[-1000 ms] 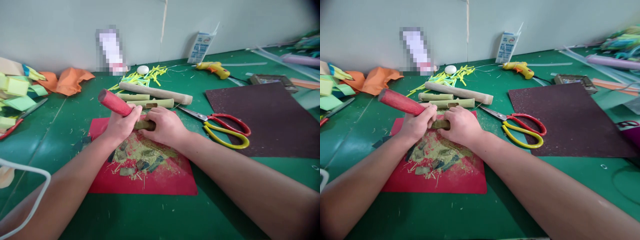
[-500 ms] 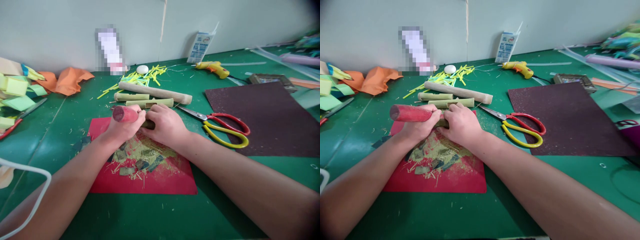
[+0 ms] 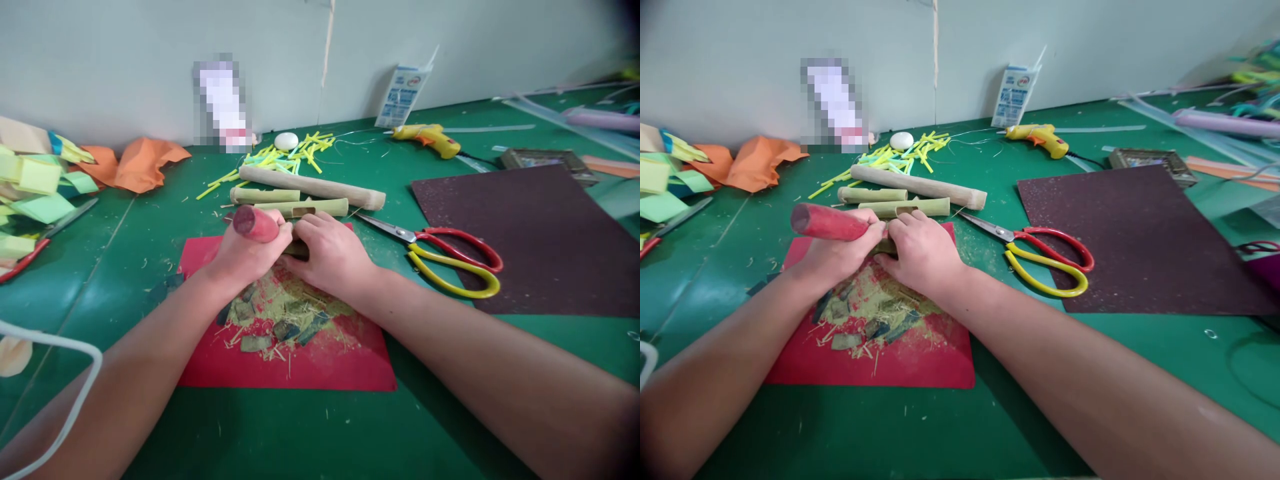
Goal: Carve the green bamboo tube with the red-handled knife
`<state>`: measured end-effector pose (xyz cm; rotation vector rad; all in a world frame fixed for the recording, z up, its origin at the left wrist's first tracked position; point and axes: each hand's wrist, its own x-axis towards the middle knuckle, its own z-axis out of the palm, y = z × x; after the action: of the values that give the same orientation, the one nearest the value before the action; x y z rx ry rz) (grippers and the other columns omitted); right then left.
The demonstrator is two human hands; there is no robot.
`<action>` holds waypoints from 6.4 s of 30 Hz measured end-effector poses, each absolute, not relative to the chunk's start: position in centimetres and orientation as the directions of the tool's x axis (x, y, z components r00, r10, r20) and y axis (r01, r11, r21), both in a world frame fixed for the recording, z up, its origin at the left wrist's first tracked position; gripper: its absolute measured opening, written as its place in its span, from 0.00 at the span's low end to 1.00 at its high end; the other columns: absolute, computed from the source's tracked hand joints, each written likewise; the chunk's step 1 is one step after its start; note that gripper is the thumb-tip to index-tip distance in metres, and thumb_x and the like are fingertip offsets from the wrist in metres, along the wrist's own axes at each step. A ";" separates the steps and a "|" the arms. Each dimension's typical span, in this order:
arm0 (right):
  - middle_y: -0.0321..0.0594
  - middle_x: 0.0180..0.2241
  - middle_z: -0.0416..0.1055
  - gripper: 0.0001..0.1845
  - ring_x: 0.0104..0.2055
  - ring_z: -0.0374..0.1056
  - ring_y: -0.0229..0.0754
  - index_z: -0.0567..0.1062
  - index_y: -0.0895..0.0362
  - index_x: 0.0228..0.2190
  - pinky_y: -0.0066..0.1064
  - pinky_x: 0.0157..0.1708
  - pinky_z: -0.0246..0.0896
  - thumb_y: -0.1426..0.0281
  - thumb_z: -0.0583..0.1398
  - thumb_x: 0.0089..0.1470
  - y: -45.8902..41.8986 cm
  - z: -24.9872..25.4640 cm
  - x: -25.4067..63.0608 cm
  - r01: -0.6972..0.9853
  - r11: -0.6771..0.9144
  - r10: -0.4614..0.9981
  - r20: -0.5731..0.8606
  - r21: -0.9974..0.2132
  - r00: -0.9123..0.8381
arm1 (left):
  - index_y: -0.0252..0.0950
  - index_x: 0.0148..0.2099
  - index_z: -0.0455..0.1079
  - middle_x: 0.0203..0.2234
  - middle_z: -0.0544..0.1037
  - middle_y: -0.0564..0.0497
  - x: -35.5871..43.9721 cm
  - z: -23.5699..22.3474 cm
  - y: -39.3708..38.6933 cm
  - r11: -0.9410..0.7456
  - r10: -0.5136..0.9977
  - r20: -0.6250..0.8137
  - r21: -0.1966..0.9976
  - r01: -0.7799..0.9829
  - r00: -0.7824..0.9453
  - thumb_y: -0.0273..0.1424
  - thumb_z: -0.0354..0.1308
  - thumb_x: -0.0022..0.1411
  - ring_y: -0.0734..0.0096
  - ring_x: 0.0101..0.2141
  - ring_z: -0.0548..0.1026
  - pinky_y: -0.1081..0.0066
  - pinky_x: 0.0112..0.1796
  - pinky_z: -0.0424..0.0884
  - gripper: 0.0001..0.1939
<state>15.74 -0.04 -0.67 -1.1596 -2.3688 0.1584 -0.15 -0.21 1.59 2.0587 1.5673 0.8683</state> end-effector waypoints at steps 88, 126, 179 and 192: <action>0.39 0.27 0.66 0.10 0.33 0.60 0.41 0.77 0.59 0.29 0.31 0.34 0.54 0.66 0.67 0.47 0.1 -0.8 16.0 0.617 0.617 0.787 0.364 -0.489 -0.499 | 0.36 0.21 0.56 0.17 0.59 0.56 -0.8 0.0 0.1 -0.368 0.930 0.323 0.790 0.491 0.177 0.31 0.51 0.62 0.75 0.23 0.58 0.70 0.28 0.58 0.17; 0.39 0.27 0.68 0.08 0.32 0.59 0.40 0.71 0.58 0.25 0.32 0.34 0.54 0.66 0.62 0.48 -0.1 -0.7 15.8 0.639 0.653 0.756 0.387 -0.405 -0.527 | 0.36 0.22 0.57 0.18 0.62 0.56 -0.6 0.6 -0.1 -0.335 0.942 0.268 0.747 0.574 0.202 0.33 0.51 0.61 0.74 0.24 0.61 0.70 0.27 0.56 0.16; 0.43 0.32 0.71 0.14 0.37 0.61 0.45 0.74 0.59 0.30 0.36 0.37 0.53 0.60 0.65 0.49 -0.5 -0.3 16.1 0.667 0.664 0.746 0.373 -0.339 -0.552 | 0.36 0.22 0.59 0.16 0.61 0.56 -1.2 0.7 -0.7 -0.354 0.916 0.399 0.858 0.373 -0.049 0.39 0.53 0.67 0.76 0.21 0.60 0.70 0.26 0.59 0.21; 0.44 0.37 0.74 0.13 0.43 0.64 0.48 0.76 0.58 0.36 0.37 0.40 0.53 0.63 0.64 0.50 -0.5 -0.3 16.1 0.669 0.674 0.735 0.374 -0.314 -0.565 | 0.40 0.34 0.70 0.16 0.65 0.55 -1.7 0.9 -1.1 -0.546 0.822 0.568 0.804 0.234 -0.032 0.45 0.51 0.62 0.75 0.18 0.63 0.69 0.22 0.58 0.15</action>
<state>16.13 -0.53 -0.26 -1.0874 -2.4104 0.1867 -1.70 -1.09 0.87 1.7712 1.1078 1.6141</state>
